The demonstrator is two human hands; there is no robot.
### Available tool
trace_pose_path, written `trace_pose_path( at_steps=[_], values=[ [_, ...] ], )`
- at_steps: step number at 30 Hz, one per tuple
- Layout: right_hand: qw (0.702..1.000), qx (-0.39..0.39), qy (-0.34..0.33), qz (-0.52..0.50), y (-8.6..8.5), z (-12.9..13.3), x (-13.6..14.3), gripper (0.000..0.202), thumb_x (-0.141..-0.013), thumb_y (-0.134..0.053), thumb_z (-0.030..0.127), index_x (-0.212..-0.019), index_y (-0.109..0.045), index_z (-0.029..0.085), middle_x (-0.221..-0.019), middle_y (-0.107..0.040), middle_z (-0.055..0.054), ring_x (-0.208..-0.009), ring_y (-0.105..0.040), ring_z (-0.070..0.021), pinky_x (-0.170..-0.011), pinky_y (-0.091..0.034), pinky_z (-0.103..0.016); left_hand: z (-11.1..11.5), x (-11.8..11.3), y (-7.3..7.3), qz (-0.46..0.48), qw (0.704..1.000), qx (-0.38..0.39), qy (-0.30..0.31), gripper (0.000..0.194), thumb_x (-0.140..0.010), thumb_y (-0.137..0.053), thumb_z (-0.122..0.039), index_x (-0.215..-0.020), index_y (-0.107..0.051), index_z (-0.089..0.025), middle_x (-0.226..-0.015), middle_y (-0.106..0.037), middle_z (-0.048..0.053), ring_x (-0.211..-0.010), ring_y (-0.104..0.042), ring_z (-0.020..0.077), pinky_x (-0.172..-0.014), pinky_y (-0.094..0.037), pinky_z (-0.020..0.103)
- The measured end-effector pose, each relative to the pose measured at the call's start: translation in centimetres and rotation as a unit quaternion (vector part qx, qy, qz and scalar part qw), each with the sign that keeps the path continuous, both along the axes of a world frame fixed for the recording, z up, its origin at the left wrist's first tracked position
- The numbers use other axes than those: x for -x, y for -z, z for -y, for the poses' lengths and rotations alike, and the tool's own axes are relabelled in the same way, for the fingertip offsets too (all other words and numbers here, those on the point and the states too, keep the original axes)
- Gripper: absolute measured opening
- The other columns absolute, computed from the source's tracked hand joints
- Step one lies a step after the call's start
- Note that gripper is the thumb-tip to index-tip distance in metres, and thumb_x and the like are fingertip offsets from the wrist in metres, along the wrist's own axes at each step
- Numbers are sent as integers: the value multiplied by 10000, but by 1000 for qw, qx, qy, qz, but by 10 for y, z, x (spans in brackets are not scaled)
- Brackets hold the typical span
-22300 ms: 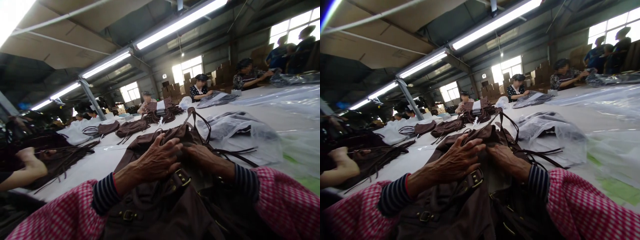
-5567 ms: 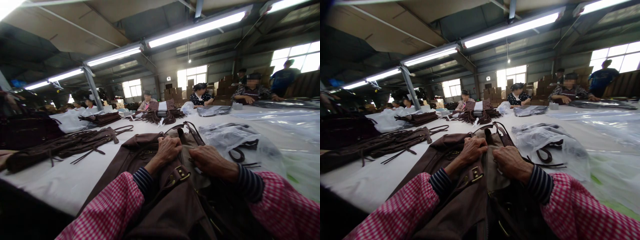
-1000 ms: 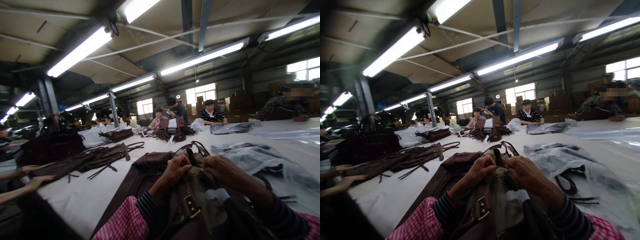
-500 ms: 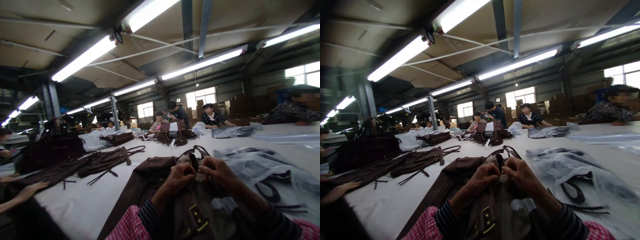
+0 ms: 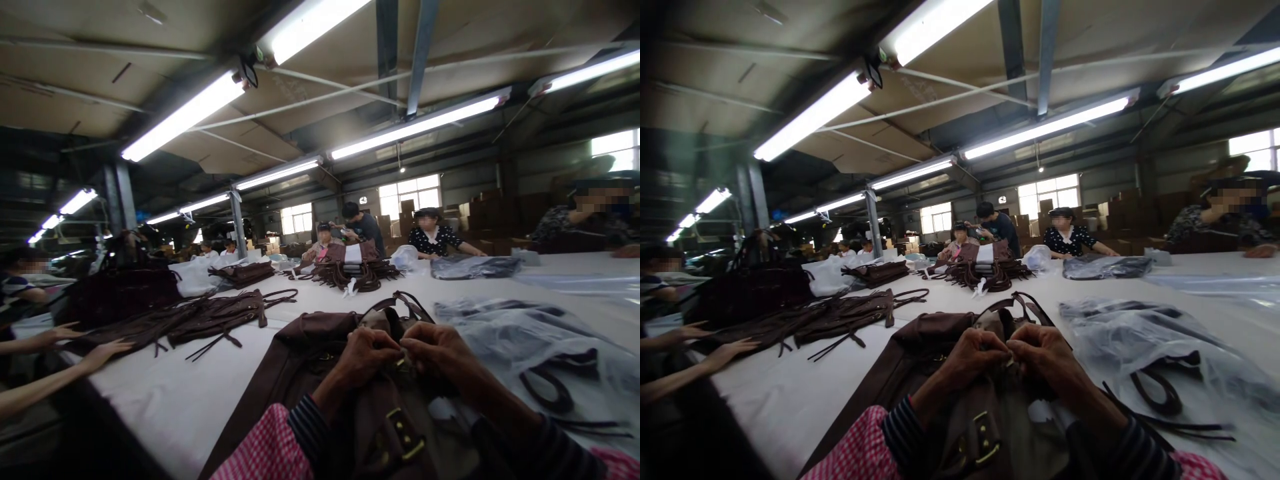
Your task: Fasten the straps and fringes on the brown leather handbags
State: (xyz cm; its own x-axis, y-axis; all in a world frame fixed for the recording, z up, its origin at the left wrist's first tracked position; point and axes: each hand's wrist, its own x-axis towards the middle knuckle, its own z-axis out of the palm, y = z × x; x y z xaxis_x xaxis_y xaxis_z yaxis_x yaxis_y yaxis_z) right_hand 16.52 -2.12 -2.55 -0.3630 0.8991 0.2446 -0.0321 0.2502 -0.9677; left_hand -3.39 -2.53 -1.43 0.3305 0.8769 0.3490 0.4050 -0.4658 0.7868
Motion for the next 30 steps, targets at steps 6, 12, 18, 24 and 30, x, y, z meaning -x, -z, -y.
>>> trace_pose_path(
  at_steps=[6, 12, 18, 24, 30],
  values=[
    [999, -6, 7, 34, 1, -1, 0, 420, -767, -751, 555, -866, -690, 151, -572, -584, 24, -463, -487, -92, -442, -290, -213, -2, 0, 3, 8, 1000, 3, -4, 304, -750, -767, -456, -818, -801, -162, -729, -685, 11, -722, -574, 157, -730, -439, 281],
    [997, -44, 24, 65, 0, 4, 6, 421, -776, -715, 582, -805, -673, 164, -572, -558, 30, -446, -461, -93, -430, -300, -227, 0, 2, 1, -20, 1000, -16, 6, 291, -790, -738, -445, -889, -813, -181, -780, -700, 17, -815, -609, 187, -859, -464, 314],
    [992, -80, 61, 79, -1, 11, 9, 347, -801, -690, 510, -752, -627, 172, -596, -565, 28, -455, -457, -91, -435, -303, -228, 2, 3, 0, -17, 999, -44, 16, 248, -808, -725, -417, -887, -810, -199, -837, -728, 18, -874, -629, 193, -929, -434, 319],
    [992, -92, 46, 80, 3, 6, 8, 308, -845, -645, 488, -807, -632, 182, -658, -630, 16, -459, -500, -100, -446, -333, -234, 2, 2, 1, -7, 999, -38, 25, 204, -796, -729, -364, -866, -807, -189, -782, -711, 4, -801, -608, 170, -871, -423, 305],
    [992, -79, 63, 77, 5, 5, 9, 302, -817, -650, 480, -792, -631, 180, -636, -632, 14, -444, -499, -102, -434, -330, -232, 3, 1, 2, -7, 999, -47, 4, 205, -784, -733, -388, -842, -806, -206, -801, -715, 9, -872, -589, 192, -876, -415, 314]
  ],
)
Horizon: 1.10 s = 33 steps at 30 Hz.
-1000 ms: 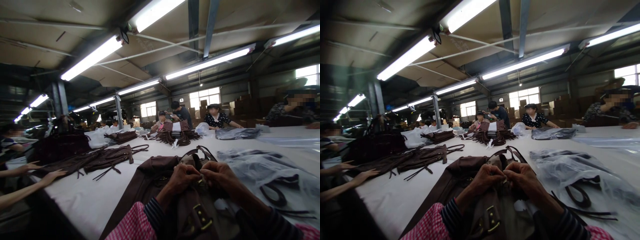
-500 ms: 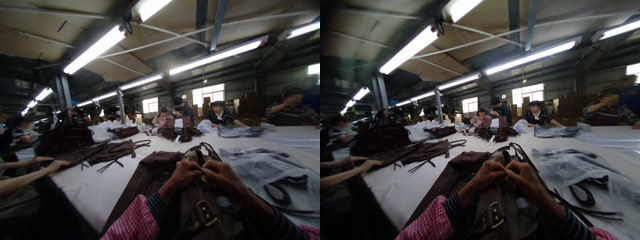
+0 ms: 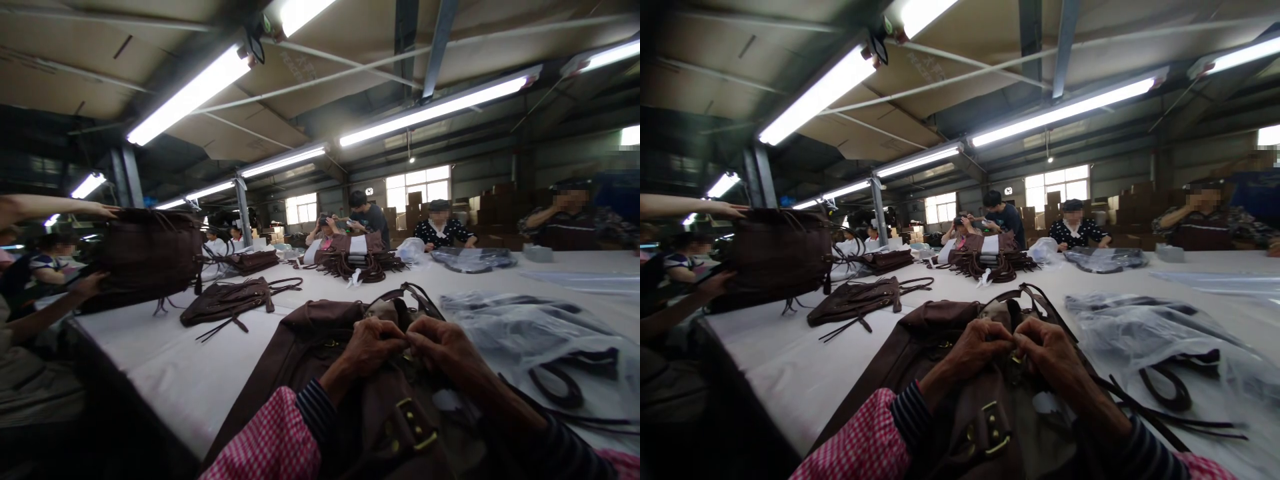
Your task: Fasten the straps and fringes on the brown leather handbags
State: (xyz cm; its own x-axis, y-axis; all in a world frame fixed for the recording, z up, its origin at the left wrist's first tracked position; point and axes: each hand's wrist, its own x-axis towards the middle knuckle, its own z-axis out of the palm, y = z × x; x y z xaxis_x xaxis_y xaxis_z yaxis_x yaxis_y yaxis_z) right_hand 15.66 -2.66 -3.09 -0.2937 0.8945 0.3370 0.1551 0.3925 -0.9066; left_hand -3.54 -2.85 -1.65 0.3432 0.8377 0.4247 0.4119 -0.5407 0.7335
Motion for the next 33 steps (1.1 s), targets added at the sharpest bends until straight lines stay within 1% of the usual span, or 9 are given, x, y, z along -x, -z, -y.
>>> trace_pose_path(
  at_steps=[4, 8, 10, 15, 19, 22, 26, 29, 33],
  values=[
    [1000, 0, 23, -13, 2, -1, -1, 310, -817, -657, 483, -770, -623, 178, -609, -618, 21, -424, -478, -90, -426, -314, -225, 0, -1, 0, -6, 1000, -8, -5, 232, -796, -717, -418, -850, -809, -212, -810, -722, 14, -880, -586, 197, -877, -410, 326],
    [1000, 19, 3, -14, 4, -3, 0, 366, -801, -665, 530, -810, -643, 165, -630, -641, 5, -415, -483, -91, -411, -304, -220, 0, -1, 2, -6, 1000, -13, -16, 288, -799, -714, -479, -853, -814, -214, -797, -721, 19, -869, -580, 202, -890, -401, 347],
    [1000, 23, 5, -11, 5, -3, 0, 370, -796, -667, 530, -812, -648, 161, -618, -634, 6, -413, -484, -91, -407, -301, -218, 0, -1, 4, -4, 1000, -18, -22, 303, -808, -707, -497, -845, -814, -216, -781, -721, 18, -864, -578, 203, -896, -395, 356],
    [1000, 5, 11, 7, 5, -5, 0, 340, -812, -648, 501, -768, -634, 164, -584, -615, 12, -403, -461, -89, -402, -300, -220, 0, -2, 6, 2, 999, -28, -28, 254, -816, -715, -452, -831, -815, -219, -764, -725, 16, -860, -573, 203, -905, -385, 363],
    [1000, -4, 18, 14, 4, -4, 0, 349, -817, -624, 509, -755, -624, 166, -580, -606, 13, -412, -463, -93, -415, -319, -227, 1, -1, 4, -5, 999, -24, -33, 254, -821, -708, -445, -853, -814, -217, -789, -719, 25, -886, -573, 210, -885, -387, 359],
    [999, -13, 26, 13, 4, -2, 1, 356, -815, -616, 517, -760, -631, 166, -570, -578, 21, -424, -459, -94, -424, -320, -228, 3, 1, 2, -10, 1000, -18, -19, 262, -819, -707, -438, -896, -817, -212, -813, -706, 31, -908, -570, 214, -887, -386, 355],
    [999, -23, 31, 18, 3, 0, 2, 369, -808, -633, 531, -773, -651, 164, -588, -576, 16, -442, -457, -97, -430, -310, -234, 5, 1, 1, -3, 1000, -12, -4, 219, -796, -738, -363, -944, -822, -224, -821, -685, 23, -904, -566, 204, -896, -377, 350],
    [999, -20, 37, 25, 2, 1, 3, 372, -805, -631, 536, -776, -658, 166, -593, -570, 16, -449, -448, -98, -434, -304, -239, 5, 0, 2, -1, 1000, -16, -18, 170, -799, -740, -327, -910, -825, -230, -794, -679, 20, -894, -559, 202, -893, -371, 349],
    [996, -27, 56, 60, 4, 0, 1, 379, -832, -601, 546, -759, -649, 176, -594, -570, 13, -481, -451, -110, -456, -325, -251, 7, -2, 2, -9, 999, -19, -45, 132, -800, -747, -326, -871, -819, -240, -800, -664, 20, -900, -552, 205, -883, -370, 346]
  ],
)
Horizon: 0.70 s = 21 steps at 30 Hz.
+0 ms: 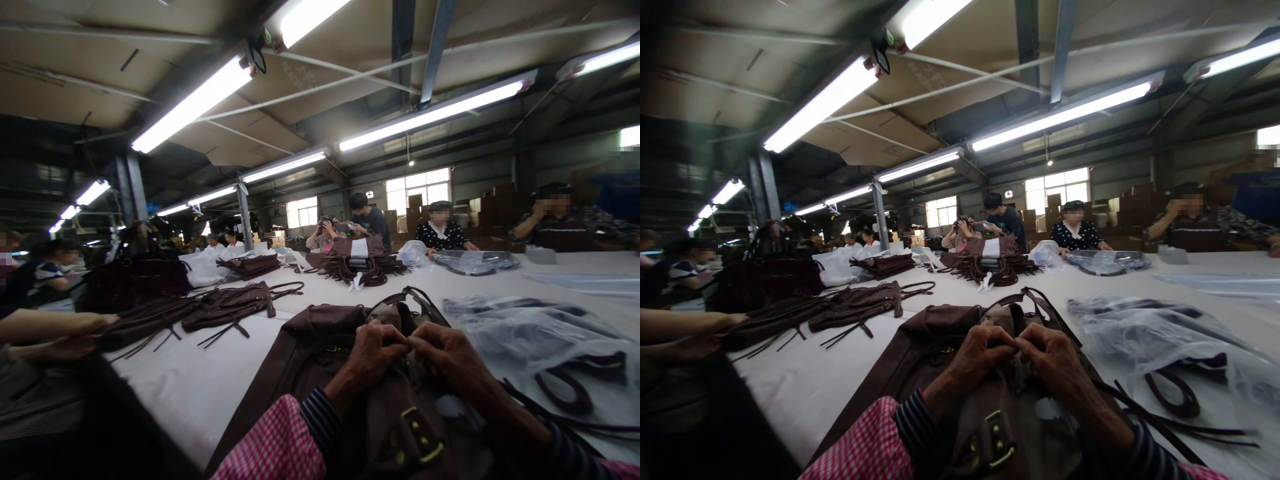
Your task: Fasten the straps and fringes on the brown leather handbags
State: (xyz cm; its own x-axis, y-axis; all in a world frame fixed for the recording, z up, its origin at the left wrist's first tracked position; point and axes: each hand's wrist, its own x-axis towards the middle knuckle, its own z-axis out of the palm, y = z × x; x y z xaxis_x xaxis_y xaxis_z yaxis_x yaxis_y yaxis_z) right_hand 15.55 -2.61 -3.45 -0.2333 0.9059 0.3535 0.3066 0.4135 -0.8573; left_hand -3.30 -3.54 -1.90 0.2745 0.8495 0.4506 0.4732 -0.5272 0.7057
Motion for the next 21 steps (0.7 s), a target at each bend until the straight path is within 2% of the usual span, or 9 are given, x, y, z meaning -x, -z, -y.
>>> trace_pose_path(
  at_steps=[8, 15, 21],
  values=[
    [996, -58, 16, 68, 1, -3, -2, 334, -878, -546, 489, -732, -612, 195, -657, -579, 11, -637, -523, -157, -588, -383, -289, 6, -1, -5, -30, 999, 5, -14, 121, -814, -746, -298, -897, -809, -236, -847, -619, 22, -976, -558, 213, -916, -376, 343],
    [994, -62, 4, 87, -6, 3, -2, 217, -805, -542, 376, -682, -572, 200, -653, -576, 14, -667, -530, -168, -604, -358, -292, 9, -1, -13, -99, 995, -5, -2, 71, -842, -736, -264, -878, -794, -244, -873, -666, 10, -1009, -558, 212, -989, -321, 391],
    [996, -57, -27, 62, -6, 0, -4, 197, -761, -568, 355, -645, -579, 196, -627, -558, 7, -643, -513, -167, -593, -353, -292, 8, -1, -11, -106, 994, -6, 3, 83, -863, -719, -265, -895, -795, -261, -920, -681, 10, -1044, -559, 223, -1018, -283, 428]
  ],
)
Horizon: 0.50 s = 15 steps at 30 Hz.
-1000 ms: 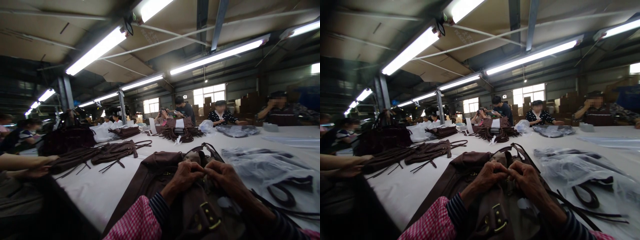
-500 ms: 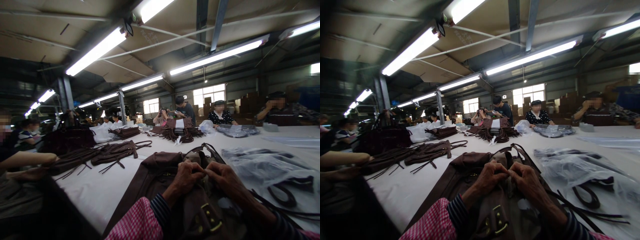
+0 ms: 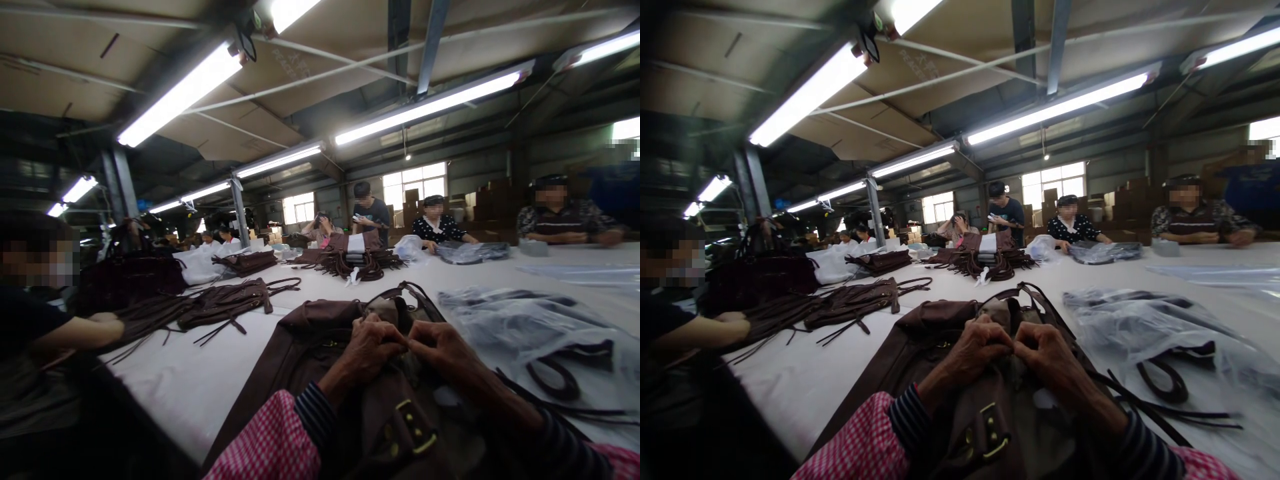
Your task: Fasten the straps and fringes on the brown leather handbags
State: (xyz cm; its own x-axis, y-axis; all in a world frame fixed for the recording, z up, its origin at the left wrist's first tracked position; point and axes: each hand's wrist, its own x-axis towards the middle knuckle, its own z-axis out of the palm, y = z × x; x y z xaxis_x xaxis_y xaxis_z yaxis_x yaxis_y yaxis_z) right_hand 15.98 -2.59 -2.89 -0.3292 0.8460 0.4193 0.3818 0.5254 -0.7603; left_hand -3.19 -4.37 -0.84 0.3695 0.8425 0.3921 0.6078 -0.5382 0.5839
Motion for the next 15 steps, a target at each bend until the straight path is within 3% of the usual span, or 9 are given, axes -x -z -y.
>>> trace_pose_path(
  at_steps=[10, 15],
  values=[
    [997, -1, -64, 41, -6, 1, -9, 199, -825, -560, 307, -685, -584, 168, -662, -530, 17, -658, -465, -138, -586, -324, -267, 2, -1, -5, -47, 999, -5, 22, 79, -873, -701, -227, -857, -776, -243, -903, -678, 4, -1047, -559, 231, -1056, -256, 447],
    [986, 23, -161, 30, -12, 4, -15, 132, -786, -571, 240, -679, -574, 163, -661, -504, 34, -647, -441, -116, -584, -317, -251, -3, 1, -8, -102, 993, -35, 50, 99, -888, -670, -216, -865, -764, -233, -874, -649, 6, -999, -540, 217, -1027, -297, 420]
  ],
)
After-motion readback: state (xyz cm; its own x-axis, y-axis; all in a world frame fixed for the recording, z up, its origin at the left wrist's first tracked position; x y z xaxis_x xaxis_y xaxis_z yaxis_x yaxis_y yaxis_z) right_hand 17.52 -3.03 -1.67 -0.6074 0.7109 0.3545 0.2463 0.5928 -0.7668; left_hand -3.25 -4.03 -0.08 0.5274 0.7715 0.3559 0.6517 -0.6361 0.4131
